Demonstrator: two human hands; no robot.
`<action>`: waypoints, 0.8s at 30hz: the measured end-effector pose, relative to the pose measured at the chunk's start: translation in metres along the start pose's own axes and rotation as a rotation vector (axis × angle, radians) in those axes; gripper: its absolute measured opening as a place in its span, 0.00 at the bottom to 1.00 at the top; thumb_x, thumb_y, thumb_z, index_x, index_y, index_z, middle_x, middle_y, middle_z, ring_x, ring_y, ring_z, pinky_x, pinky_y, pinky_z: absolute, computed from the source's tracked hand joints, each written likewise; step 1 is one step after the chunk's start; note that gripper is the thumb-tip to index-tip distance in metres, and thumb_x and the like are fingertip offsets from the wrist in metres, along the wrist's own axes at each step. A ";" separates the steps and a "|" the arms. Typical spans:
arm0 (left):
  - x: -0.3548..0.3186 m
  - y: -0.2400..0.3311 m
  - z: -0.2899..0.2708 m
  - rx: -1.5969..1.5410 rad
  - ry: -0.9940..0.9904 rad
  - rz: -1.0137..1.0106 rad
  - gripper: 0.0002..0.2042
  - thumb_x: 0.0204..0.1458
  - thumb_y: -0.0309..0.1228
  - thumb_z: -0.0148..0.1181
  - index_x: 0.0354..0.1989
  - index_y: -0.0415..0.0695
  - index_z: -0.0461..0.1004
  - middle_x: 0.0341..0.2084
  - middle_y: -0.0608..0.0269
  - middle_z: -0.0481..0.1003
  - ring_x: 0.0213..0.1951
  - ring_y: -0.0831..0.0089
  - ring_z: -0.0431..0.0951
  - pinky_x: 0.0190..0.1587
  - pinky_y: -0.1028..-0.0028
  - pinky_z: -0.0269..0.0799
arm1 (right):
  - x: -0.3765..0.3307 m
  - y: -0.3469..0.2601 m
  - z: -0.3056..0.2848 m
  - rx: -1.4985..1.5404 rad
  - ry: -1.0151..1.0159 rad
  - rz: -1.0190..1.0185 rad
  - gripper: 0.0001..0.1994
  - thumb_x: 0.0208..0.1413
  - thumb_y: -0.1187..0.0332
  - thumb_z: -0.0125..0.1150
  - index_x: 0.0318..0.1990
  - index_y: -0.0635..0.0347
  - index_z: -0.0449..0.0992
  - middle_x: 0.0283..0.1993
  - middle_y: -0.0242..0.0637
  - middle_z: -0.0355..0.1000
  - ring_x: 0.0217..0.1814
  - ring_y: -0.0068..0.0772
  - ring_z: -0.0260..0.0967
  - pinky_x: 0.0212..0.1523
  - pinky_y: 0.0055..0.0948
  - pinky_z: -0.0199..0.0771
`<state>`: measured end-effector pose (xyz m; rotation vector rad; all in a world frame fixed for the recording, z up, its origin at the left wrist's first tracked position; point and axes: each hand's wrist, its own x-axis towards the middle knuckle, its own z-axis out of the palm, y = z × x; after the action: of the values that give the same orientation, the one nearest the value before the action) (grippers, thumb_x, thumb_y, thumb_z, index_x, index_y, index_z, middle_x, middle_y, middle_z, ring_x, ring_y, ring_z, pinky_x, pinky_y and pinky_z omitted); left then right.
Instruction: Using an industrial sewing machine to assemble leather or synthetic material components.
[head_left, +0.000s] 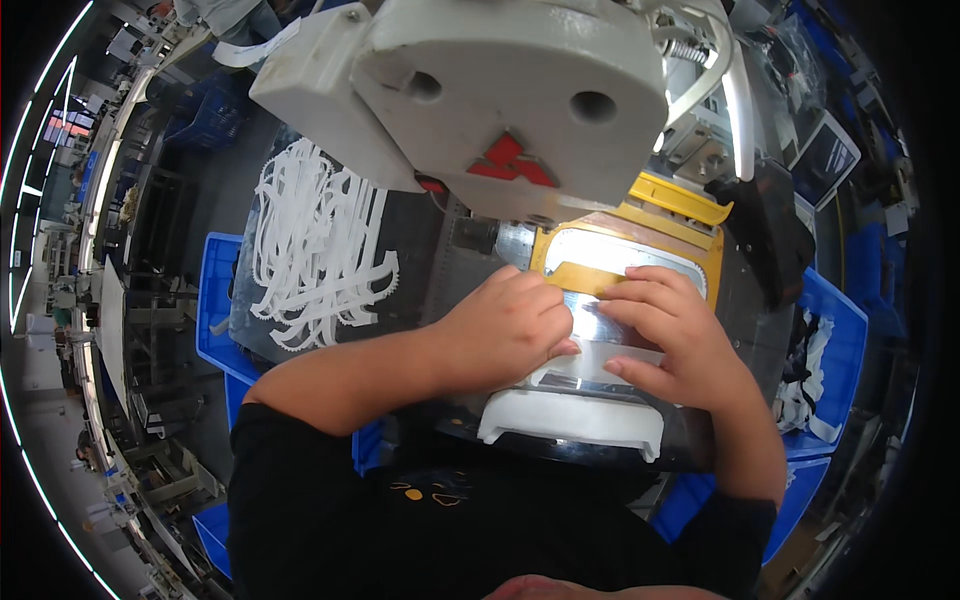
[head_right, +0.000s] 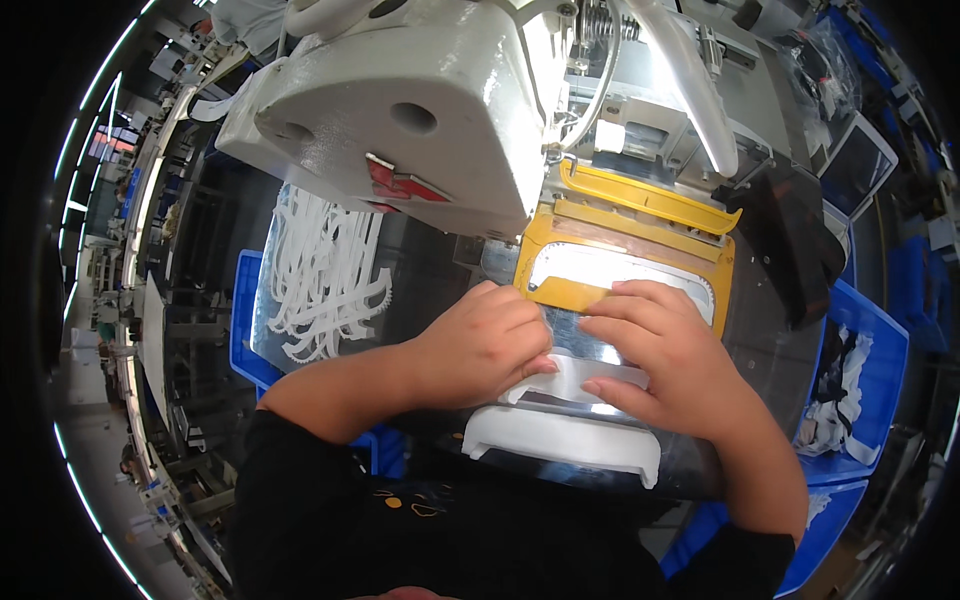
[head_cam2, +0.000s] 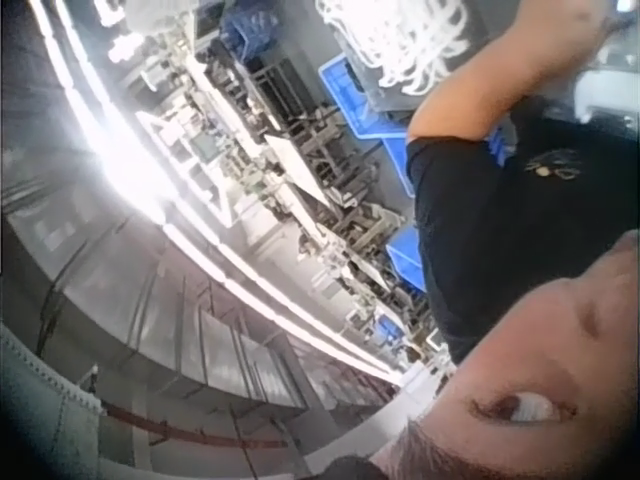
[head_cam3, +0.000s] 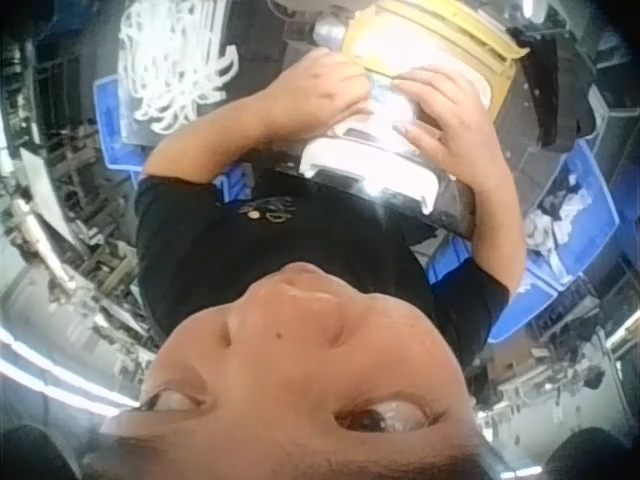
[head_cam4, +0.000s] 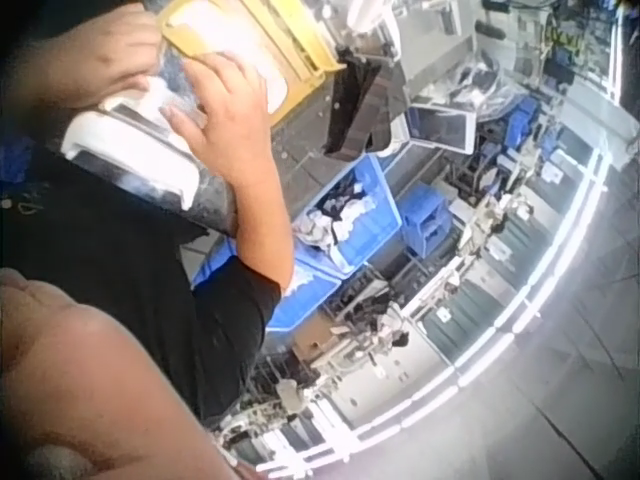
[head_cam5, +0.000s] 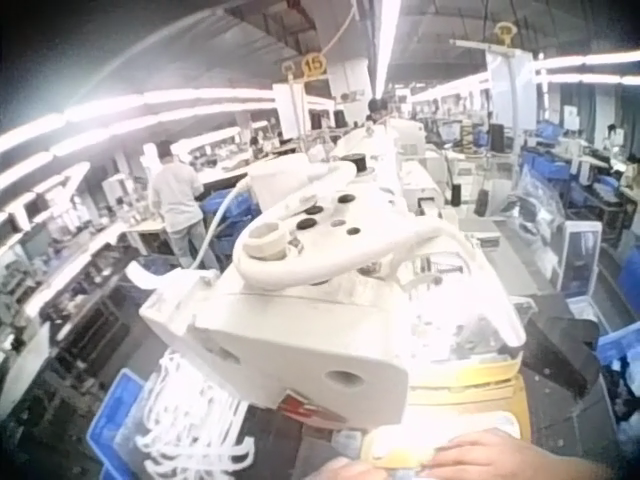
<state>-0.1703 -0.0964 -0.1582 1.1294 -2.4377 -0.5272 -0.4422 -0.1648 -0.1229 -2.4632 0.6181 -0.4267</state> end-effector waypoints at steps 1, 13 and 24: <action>0.001 0.001 0.000 -0.001 0.027 0.018 0.11 0.62 0.39 0.69 0.37 0.47 0.76 0.34 0.62 0.74 0.42 0.60 0.76 0.47 0.61 0.68 | 0.000 -0.001 0.002 -0.002 -0.004 0.005 0.24 0.53 0.60 0.79 0.56 0.58 0.84 0.59 0.42 0.80 0.71 0.52 0.71 0.68 0.47 0.72; 0.002 0.002 -0.011 -0.180 0.080 0.142 0.20 0.58 0.50 0.73 0.42 0.44 0.83 0.39 0.62 0.80 0.44 0.60 0.80 0.49 0.60 0.72 | -0.011 -0.016 -0.017 0.421 -0.030 0.114 0.07 0.57 0.72 0.76 0.41 0.58 0.84 0.41 0.39 0.82 0.45 0.43 0.82 0.45 0.34 0.80; 0.001 -0.002 -0.007 -0.065 -0.057 0.165 0.16 0.52 0.34 0.78 0.48 0.45 0.84 0.38 0.63 0.80 0.46 0.63 0.80 0.50 0.62 0.73 | -0.001 -0.009 -0.056 0.626 0.190 0.406 0.06 0.68 0.71 0.69 0.46 0.63 0.83 0.36 0.25 0.77 0.34 0.10 0.68 0.34 0.15 0.64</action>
<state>-0.1661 -0.0997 -0.1533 0.8889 -2.5151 -0.5886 -0.4633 -0.1824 -0.0728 -1.6701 0.8824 -0.5861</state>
